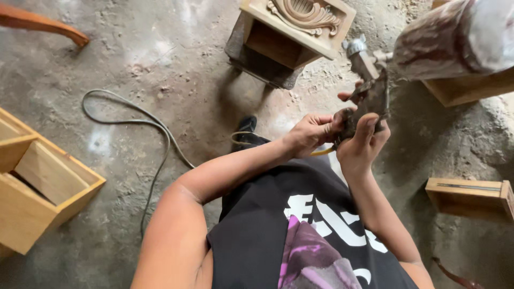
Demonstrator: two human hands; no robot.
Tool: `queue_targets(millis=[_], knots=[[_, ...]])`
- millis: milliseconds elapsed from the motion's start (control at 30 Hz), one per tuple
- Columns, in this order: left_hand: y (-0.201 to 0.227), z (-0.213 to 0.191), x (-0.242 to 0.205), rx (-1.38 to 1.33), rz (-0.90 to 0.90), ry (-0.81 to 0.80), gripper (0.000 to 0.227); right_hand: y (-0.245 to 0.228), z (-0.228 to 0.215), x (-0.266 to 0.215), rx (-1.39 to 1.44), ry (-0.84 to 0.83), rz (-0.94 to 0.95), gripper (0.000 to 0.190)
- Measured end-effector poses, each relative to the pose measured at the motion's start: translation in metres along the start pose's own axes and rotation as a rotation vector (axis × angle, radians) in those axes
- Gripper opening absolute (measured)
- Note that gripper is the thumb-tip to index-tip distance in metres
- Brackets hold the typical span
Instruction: The person uses a spray gun to apply finish to small wooden boxes and a carved wooden panel in a workshop. They handle the items one at a time, repositioning them to coat different sides, then place the finished pieces on a nearby workbench.
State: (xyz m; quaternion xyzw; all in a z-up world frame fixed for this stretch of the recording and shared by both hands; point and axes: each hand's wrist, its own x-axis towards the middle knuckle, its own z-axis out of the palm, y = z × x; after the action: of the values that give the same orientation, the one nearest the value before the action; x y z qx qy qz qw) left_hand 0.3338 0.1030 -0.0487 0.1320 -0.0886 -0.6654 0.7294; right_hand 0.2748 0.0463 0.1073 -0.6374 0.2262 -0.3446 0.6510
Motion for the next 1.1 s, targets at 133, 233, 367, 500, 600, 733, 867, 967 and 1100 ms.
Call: queue_targets(millis=[133,233,367,500,600,733,867,967,1100], knots=[[0.037,-0.019,0.010,1.055,0.210,0.066,0.032,0.016,-0.020,0.006,-0.122,0.021,0.039,0.075],[0.085,-0.048,0.004,1.325,0.184,0.394,0.047,0.033,-0.047,0.009,-0.252,0.084,0.077,0.065],[0.161,-0.106,-0.015,1.465,0.408,0.751,0.040,0.060,-0.074,-0.003,-0.448,0.197,0.183,0.050],[0.221,-0.148,-0.031,1.564,0.422,1.012,0.039,0.082,-0.075,0.000,-0.494,0.176,0.293,0.042],[0.245,-0.166,-0.030,1.605,0.489,1.049,0.040,0.087,-0.058,0.011,-0.461,0.046,0.339,0.039],[0.265,-0.180,-0.007,1.536,0.554,1.060,0.040,0.090,-0.025,0.043,-0.625,-0.153,0.308,0.034],[0.275,-0.183,0.018,1.561,0.531,1.094,0.040,0.098,0.002,0.083,-0.663,-0.272,0.104,0.038],[0.268,-0.175,0.034,1.708,0.432,1.015,0.049,0.107,0.003,0.097,-0.527,-0.167,0.247,0.040],[0.244,-0.154,0.062,2.101,0.435,0.595,0.077,0.108,-0.021,0.093,-0.506,-0.001,0.222,0.042]])
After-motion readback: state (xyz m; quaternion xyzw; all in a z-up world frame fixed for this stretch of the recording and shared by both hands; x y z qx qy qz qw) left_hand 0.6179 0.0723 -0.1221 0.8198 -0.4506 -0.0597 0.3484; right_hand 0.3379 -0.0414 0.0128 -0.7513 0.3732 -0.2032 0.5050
